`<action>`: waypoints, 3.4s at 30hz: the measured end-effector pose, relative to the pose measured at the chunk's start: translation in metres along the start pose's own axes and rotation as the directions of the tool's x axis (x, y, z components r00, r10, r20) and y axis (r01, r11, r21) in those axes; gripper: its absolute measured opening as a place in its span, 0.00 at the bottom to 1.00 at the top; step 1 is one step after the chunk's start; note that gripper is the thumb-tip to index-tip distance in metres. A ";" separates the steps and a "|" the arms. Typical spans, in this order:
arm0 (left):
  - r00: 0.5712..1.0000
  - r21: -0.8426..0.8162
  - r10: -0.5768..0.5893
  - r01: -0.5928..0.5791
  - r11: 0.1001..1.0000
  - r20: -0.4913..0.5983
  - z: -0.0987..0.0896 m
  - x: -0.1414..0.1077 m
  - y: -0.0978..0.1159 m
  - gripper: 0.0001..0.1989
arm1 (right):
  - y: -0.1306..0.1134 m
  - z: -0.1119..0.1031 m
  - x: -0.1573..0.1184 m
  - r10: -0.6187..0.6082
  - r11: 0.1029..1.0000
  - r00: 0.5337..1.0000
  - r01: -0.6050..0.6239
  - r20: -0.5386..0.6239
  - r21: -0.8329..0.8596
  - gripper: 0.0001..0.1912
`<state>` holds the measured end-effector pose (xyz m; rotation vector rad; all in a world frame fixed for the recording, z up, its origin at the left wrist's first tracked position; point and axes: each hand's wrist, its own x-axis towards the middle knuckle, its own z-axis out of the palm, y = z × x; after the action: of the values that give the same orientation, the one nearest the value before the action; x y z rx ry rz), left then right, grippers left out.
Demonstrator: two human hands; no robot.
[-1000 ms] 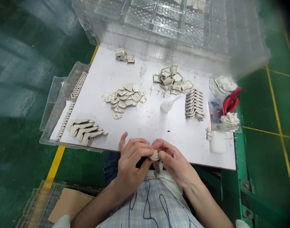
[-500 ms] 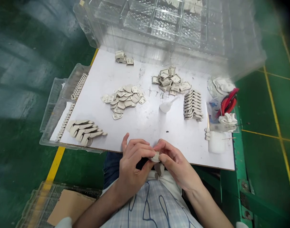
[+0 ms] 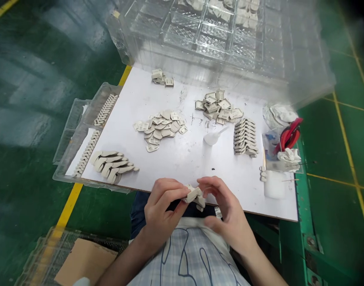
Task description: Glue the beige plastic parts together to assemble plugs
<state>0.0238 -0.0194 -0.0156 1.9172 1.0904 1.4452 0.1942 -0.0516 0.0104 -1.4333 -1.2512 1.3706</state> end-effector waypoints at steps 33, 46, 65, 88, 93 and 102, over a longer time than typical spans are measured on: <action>0.908 0.472 -0.276 0.402 0.784 -0.316 -0.081 -0.052 -0.057 0.37 | 0.017 0.114 0.091 -0.632 0.554 0.727 0.667 0.270 -0.499 0.07; 0.896 0.443 -0.293 0.424 0.790 -0.335 -0.078 -0.052 -0.059 0.32 | 0.018 0.114 0.093 -0.701 0.499 0.667 0.712 0.253 -0.495 0.07; 0.889 0.389 0.119 0.070 0.918 -0.442 -0.073 -0.044 -0.035 0.20 | -0.004 -0.016 0.021 -0.671 0.510 0.740 0.408 -0.053 -0.757 0.04; 0.995 0.326 0.086 -0.062 0.943 -0.060 0.002 0.002 -0.039 0.15 | 0.040 -0.107 0.061 -0.549 0.541 0.759 0.004 -0.349 -0.841 0.08; 0.997 0.283 0.054 -0.038 0.958 -0.050 0.001 -0.003 -0.039 0.14 | 0.044 -0.113 0.061 -0.551 0.483 0.762 -0.040 -0.339 -0.875 0.08; 0.996 0.256 0.052 -0.033 0.966 -0.068 0.003 -0.006 -0.042 0.14 | 0.044 -0.116 0.064 -0.557 0.451 0.769 -0.037 -0.313 -0.892 0.07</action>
<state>0.0131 -0.0002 -0.0525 2.0861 1.3335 1.4694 0.3106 0.0119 -0.0332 -1.9561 -1.7224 -0.1251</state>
